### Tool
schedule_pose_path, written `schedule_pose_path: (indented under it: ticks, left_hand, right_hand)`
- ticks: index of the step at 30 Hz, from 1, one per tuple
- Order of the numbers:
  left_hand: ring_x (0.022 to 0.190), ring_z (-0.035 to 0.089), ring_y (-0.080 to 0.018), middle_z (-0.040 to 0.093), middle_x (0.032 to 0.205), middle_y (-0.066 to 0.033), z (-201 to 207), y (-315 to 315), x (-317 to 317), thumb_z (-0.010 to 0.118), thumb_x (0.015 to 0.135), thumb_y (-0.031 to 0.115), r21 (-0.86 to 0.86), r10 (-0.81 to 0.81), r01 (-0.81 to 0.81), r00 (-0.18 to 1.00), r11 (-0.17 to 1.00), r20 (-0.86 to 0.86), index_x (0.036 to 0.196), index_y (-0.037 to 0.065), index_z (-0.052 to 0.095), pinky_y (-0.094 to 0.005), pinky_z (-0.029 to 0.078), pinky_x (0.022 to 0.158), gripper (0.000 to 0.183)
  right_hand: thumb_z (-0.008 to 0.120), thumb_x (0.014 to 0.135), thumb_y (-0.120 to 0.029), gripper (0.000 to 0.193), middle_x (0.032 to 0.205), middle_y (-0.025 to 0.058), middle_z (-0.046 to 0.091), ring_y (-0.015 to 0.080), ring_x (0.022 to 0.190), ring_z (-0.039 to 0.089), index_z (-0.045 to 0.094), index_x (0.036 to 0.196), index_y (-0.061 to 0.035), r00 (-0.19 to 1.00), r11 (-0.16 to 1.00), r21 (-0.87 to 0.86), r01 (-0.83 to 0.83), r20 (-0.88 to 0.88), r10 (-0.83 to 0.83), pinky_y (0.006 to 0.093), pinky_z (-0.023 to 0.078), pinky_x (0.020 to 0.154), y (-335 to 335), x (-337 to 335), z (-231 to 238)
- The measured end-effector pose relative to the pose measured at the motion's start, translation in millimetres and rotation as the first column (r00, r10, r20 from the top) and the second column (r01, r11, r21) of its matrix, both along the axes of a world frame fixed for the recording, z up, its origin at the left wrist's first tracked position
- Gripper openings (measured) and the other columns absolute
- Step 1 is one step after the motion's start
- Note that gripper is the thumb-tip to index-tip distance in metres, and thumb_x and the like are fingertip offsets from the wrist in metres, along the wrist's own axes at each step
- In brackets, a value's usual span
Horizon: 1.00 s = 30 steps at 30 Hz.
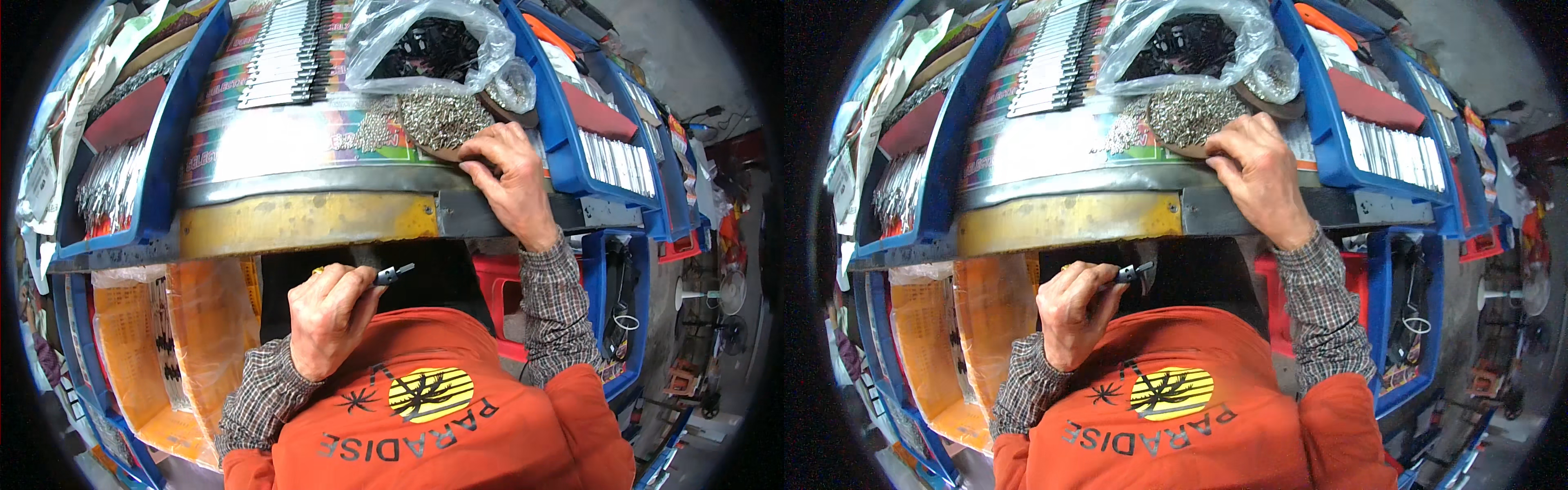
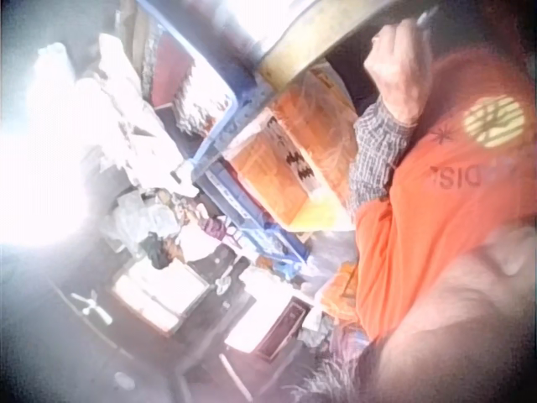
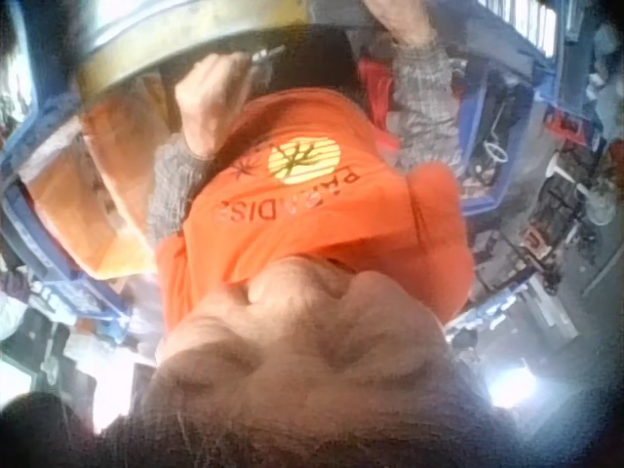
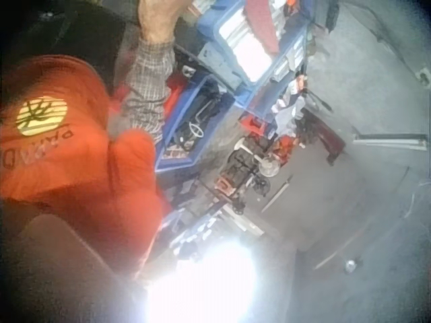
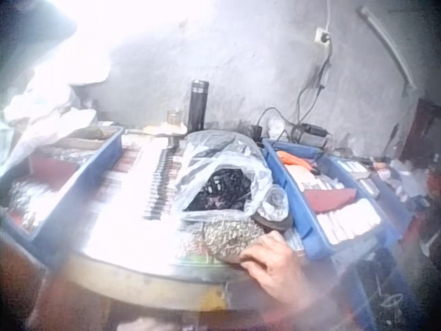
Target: The person assembles wiper blade components by taking metal strips and plastic parts from bins, fitting the pieces together by hand, and lining up the assembled components in rows on the table.
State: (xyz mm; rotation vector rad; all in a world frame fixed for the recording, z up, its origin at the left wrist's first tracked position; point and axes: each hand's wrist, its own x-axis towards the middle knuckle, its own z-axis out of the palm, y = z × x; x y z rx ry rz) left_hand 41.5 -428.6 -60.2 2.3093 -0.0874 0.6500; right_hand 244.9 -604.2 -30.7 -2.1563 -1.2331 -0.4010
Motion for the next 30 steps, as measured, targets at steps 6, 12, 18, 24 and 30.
schedule_pose_path:
  ticks: [6,12,18,24,30]
  left_hand:
    - [0.060,0.057,-0.0231,0.059,0.070,-0.0084,6,-1,1,0.074,0.070,0.000,0.001,-0.010,0.011,0.999,1.000,-0.042,0.085,0.004,0.063,-0.0316,0.044,0.053,0.019]
    - [0.057,0.054,-0.0234,0.054,0.068,-0.0072,2,-3,-2,0.074,0.070,0.002,-0.029,0.006,-0.007,0.999,1.000,-0.053,0.084,0.004,0.061,-0.0332,0.044,0.052,0.020]
    - [0.057,0.055,-0.0236,0.055,0.068,-0.0075,9,-7,-2,0.074,0.070,0.004,-0.043,0.001,-0.005,0.996,0.999,-0.093,0.085,0.004,0.061,-0.0335,0.045,0.052,0.019]
    - [0.057,0.055,-0.0234,0.055,0.069,-0.0070,13,-10,-4,0.074,0.071,0.005,-0.011,-0.006,0.006,0.999,1.000,-0.053,0.085,0.004,0.061,-0.0331,0.045,0.051,0.019]
    - [0.058,0.055,-0.0225,0.054,0.069,-0.0056,12,-11,-7,0.074,0.070,0.005,0.049,-0.013,0.014,1.000,0.999,-0.013,0.087,0.005,0.060,-0.0321,0.045,0.052,0.022]
  right_hand:
    - [0.067,0.072,-0.002,0.008,0.079,0.0087,0.060,0.0243,0.078,0.054,0.063,0.079,-0.0012,0.995,0.998,0.055,-0.004,-0.096,0.009,0.0347,0.043,0.072,-2,3,2]
    - [0.068,0.074,-0.004,0.009,0.079,0.0076,0.060,0.0232,0.077,0.054,0.062,0.081,-0.0025,0.990,0.994,0.106,0.014,-0.141,0.001,0.0350,0.043,0.069,2,-27,10]
    - [0.070,0.072,0.001,0.012,0.081,0.0076,0.061,0.0216,0.076,0.058,0.062,0.081,-0.0018,0.911,0.940,0.225,-0.255,-0.270,0.312,0.0314,0.046,0.070,10,-78,5]
    - [0.071,0.073,-0.001,0.013,0.081,0.0076,0.061,0.0227,0.077,0.058,0.062,0.082,-0.0020,0.867,0.931,0.232,-0.281,-0.356,0.350,0.0329,0.045,0.070,11,-93,-2]
    - [0.070,0.073,0.001,0.012,0.080,0.0078,0.061,0.0207,0.075,0.057,0.062,0.082,-0.0013,0.844,0.944,0.230,-0.237,-0.432,0.317,0.0306,0.045,0.068,10,-100,-5]
